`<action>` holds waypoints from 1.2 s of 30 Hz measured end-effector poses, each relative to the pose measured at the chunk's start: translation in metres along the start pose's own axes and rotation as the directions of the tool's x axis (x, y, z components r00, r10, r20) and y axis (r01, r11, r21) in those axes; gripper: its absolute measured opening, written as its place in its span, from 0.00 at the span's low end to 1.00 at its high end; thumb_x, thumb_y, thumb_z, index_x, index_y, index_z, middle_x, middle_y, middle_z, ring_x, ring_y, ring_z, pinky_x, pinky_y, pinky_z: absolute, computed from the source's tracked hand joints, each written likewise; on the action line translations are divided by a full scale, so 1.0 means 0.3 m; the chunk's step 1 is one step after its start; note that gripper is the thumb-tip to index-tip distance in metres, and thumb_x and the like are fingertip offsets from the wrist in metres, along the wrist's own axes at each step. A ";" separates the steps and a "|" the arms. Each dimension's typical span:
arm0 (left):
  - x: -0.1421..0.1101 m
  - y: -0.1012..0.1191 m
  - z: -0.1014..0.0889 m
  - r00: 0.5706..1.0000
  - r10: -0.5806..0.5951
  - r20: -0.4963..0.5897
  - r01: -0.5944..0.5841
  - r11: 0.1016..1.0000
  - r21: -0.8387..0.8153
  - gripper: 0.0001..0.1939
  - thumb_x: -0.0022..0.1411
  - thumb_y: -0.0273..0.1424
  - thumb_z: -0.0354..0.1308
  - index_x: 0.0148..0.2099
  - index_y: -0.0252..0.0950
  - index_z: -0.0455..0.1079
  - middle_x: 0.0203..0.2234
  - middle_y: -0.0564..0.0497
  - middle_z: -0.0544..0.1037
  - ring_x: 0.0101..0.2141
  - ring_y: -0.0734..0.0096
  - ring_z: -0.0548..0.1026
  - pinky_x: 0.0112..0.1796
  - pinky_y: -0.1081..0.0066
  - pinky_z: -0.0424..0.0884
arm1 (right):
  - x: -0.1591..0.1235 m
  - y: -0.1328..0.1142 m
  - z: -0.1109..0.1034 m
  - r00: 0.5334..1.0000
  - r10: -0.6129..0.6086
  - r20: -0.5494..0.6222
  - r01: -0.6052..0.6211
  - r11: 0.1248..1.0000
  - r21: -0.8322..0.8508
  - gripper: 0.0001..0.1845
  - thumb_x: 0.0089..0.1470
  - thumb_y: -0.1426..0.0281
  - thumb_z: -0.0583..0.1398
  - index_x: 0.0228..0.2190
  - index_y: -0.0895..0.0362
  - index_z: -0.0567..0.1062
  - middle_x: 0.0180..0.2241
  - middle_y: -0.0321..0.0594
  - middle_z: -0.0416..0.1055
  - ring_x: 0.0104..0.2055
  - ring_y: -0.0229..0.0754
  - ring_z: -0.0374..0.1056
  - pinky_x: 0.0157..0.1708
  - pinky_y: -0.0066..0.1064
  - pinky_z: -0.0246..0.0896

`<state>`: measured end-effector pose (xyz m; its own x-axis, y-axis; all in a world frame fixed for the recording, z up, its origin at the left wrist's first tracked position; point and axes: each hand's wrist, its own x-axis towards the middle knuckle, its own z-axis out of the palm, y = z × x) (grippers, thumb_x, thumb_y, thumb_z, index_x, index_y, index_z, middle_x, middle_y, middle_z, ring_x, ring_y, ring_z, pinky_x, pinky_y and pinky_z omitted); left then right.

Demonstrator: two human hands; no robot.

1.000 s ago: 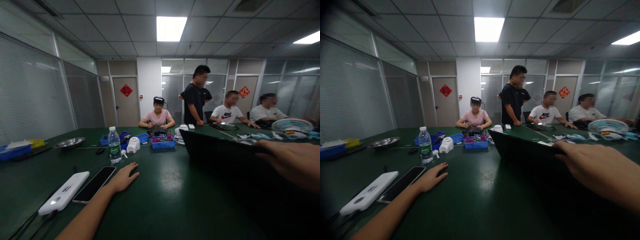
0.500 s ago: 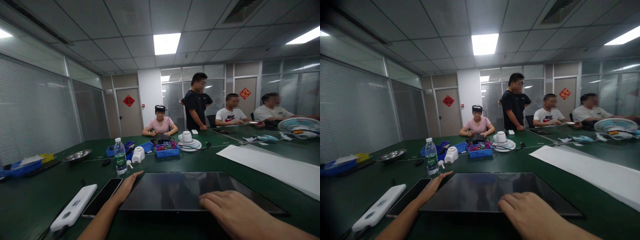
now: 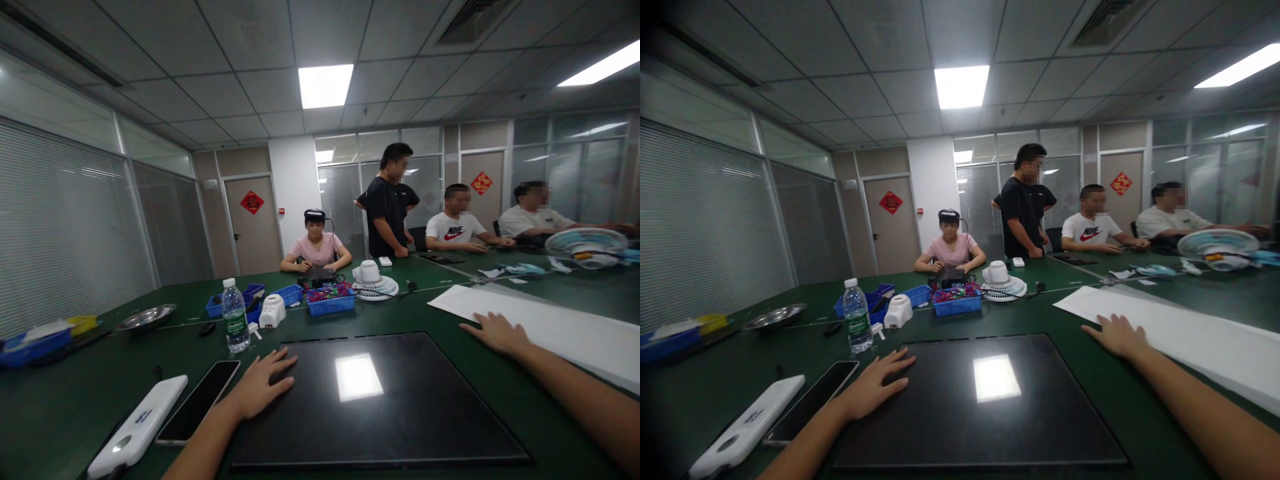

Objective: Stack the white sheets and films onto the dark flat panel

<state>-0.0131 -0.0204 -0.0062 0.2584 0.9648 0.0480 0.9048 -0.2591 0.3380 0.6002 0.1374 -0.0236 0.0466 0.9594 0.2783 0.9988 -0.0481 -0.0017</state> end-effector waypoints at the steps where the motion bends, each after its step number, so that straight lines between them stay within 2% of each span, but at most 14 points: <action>1: 0.007 0.003 0.002 1.000 -0.008 -0.002 0.008 1.000 0.014 0.32 0.64 0.58 0.46 0.67 0.59 0.56 0.70 0.53 0.52 0.69 0.49 0.48 0.64 0.36 0.37 | 0.001 0.032 0.024 0.999 0.031 0.017 -0.031 1.000 -0.002 0.41 0.59 0.46 0.45 0.56 0.67 0.70 0.55 0.69 0.67 0.56 0.71 0.65 0.48 0.64 0.59; 3: 0.019 0.007 0.008 1.000 -0.024 -0.010 0.024 0.999 0.040 0.31 0.64 0.59 0.45 0.66 0.60 0.57 0.70 0.54 0.53 0.69 0.48 0.48 0.63 0.34 0.34 | 0.001 0.070 0.060 0.999 0.041 0.036 -0.040 0.999 -0.012 0.40 0.60 0.47 0.44 0.55 0.66 0.71 0.52 0.67 0.70 0.52 0.66 0.69 0.45 0.57 0.63; 6: 0.029 0.012 0.015 0.998 -0.055 -0.027 0.057 0.996 0.068 0.31 0.64 0.59 0.44 0.66 0.60 0.57 0.70 0.55 0.54 0.69 0.46 0.49 0.63 0.32 0.32 | 0.001 0.072 0.083 0.999 -0.021 0.035 0.023 0.999 -0.047 0.29 0.63 0.56 0.48 0.51 0.63 0.74 0.51 0.63 0.70 0.53 0.61 0.68 0.46 0.50 0.64; 9: 0.026 0.015 0.016 0.995 -0.083 -0.048 0.087 0.993 0.084 0.32 0.64 0.59 0.43 0.66 0.59 0.58 0.70 0.53 0.55 0.68 0.45 0.51 0.63 0.31 0.35 | -0.008 0.025 0.073 0.994 -0.101 0.039 0.104 0.991 -0.082 0.19 0.63 0.65 0.52 0.44 0.62 0.78 0.46 0.57 0.74 0.50 0.54 0.70 0.47 0.45 0.64; 13: 0.019 0.018 0.013 0.994 -0.091 -0.068 0.097 0.991 0.091 0.33 0.64 0.59 0.42 0.66 0.55 0.59 0.69 0.50 0.56 0.68 0.47 0.52 0.64 0.34 0.40 | -0.036 -0.063 0.034 0.985 -0.171 0.028 0.173 0.980 -0.098 0.15 0.63 0.62 0.57 0.40 0.60 0.77 0.40 0.46 0.76 0.45 0.46 0.72 0.47 0.44 0.65; 18: 0.028 0.010 0.017 0.996 -0.073 -0.058 0.077 0.994 0.076 0.35 0.64 0.60 0.42 0.67 0.52 0.58 0.70 0.48 0.54 0.68 0.46 0.51 0.65 0.40 0.47 | -0.071 -0.114 -0.039 0.976 -0.211 -0.058 0.206 0.975 -0.081 0.13 0.60 0.74 0.54 0.37 0.63 0.79 0.39 0.58 0.77 0.44 0.52 0.73 0.43 0.41 0.64; 21: 0.033 -0.003 0.023 0.996 -0.074 -0.052 0.077 0.995 0.057 0.36 0.64 0.60 0.42 0.68 0.51 0.58 0.70 0.47 0.54 0.68 0.45 0.49 0.64 0.40 0.48 | -0.091 -0.131 -0.095 0.973 -0.193 -0.123 0.185 0.980 -0.075 0.15 0.59 0.75 0.52 0.39 0.63 0.77 0.38 0.59 0.76 0.44 0.54 0.72 0.40 0.40 0.63; 24: 0.034 -0.018 0.030 0.995 -0.075 -0.060 0.078 0.996 0.036 0.36 0.64 0.60 0.43 0.67 0.50 0.59 0.70 0.46 0.54 0.69 0.46 0.48 0.65 0.41 0.47 | -0.136 -0.210 -0.154 0.958 -0.217 -0.187 0.210 0.976 -0.059 0.16 0.59 0.73 0.50 0.44 0.61 0.75 0.41 0.55 0.76 0.47 0.52 0.71 0.41 0.37 0.62; 28: 0.033 -0.029 0.038 0.994 -0.084 -0.073 0.085 0.996 0.011 0.36 0.64 0.59 0.43 0.67 0.48 0.59 0.70 0.47 0.53 0.69 0.49 0.48 0.66 0.45 0.45 | -0.292 -0.428 -0.228 0.889 -0.426 -0.167 0.450 0.881 0.145 0.16 0.60 0.67 0.52 0.45 0.54 0.75 0.43 0.44 0.78 0.42 0.45 0.73 0.42 0.34 0.63; 30: 0.033 -0.027 0.042 0.993 -0.093 -0.077 0.094 0.996 0.006 0.37 0.65 0.59 0.41 0.68 0.47 0.57 0.71 0.47 0.52 0.69 0.50 0.47 0.66 0.46 0.45 | -0.394 -0.537 -0.260 0.798 -0.593 -0.105 0.583 0.717 0.382 0.18 0.61 0.62 0.54 0.48 0.52 0.75 0.44 0.41 0.78 0.40 0.44 0.74 0.43 0.35 0.65; 32: 0.034 -0.022 0.047 0.991 -0.103 -0.080 0.104 0.995 0.007 0.39 0.65 0.59 0.39 0.70 0.45 0.53 0.71 0.45 0.50 0.69 0.50 0.46 0.66 0.46 0.44 | -0.473 -0.612 -0.283 0.700 -0.708 -0.091 0.632 0.555 0.540 0.25 0.61 0.57 0.55 0.57 0.50 0.70 0.51 0.42 0.75 0.46 0.45 0.74 0.49 0.38 0.65; 33: 0.035 -0.021 0.049 0.991 -0.107 -0.081 0.108 0.994 0.009 0.40 0.66 0.59 0.38 0.71 0.43 0.50 0.71 0.43 0.48 0.69 0.50 0.46 0.66 0.46 0.44 | -0.497 -0.633 -0.289 0.675 -0.731 -0.102 0.645 0.517 0.562 0.28 0.62 0.56 0.54 0.60 0.50 0.67 0.55 0.43 0.73 0.50 0.47 0.72 0.52 0.40 0.63; 34: 0.036 -0.020 0.052 0.991 -0.107 -0.079 0.108 0.994 0.010 0.40 0.66 0.59 0.38 0.72 0.42 0.48 0.71 0.43 0.47 0.70 0.50 0.45 0.66 0.46 0.43 | -0.507 -0.643 -0.290 0.673 -0.731 -0.112 0.655 0.520 0.548 0.29 0.62 0.55 0.53 0.61 0.50 0.66 0.57 0.44 0.71 0.53 0.49 0.70 0.55 0.42 0.61; 36: 0.039 -0.024 0.056 0.993 -0.097 -0.068 0.098 0.995 0.013 0.40 0.67 0.58 0.37 0.72 0.43 0.44 0.72 0.44 0.45 0.70 0.52 0.43 0.66 0.46 0.42 | -0.494 -0.637 -0.278 0.721 -0.684 -0.109 0.651 0.616 0.444 0.27 0.63 0.56 0.52 0.59 0.53 0.69 0.56 0.48 0.71 0.56 0.53 0.68 0.57 0.46 0.59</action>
<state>-0.0108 -0.0079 -0.0238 0.1455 0.9862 0.0784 0.9301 -0.1634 0.3290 0.4014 -0.0188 0.0155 -0.6509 0.6946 0.3063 0.6504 0.7184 -0.2469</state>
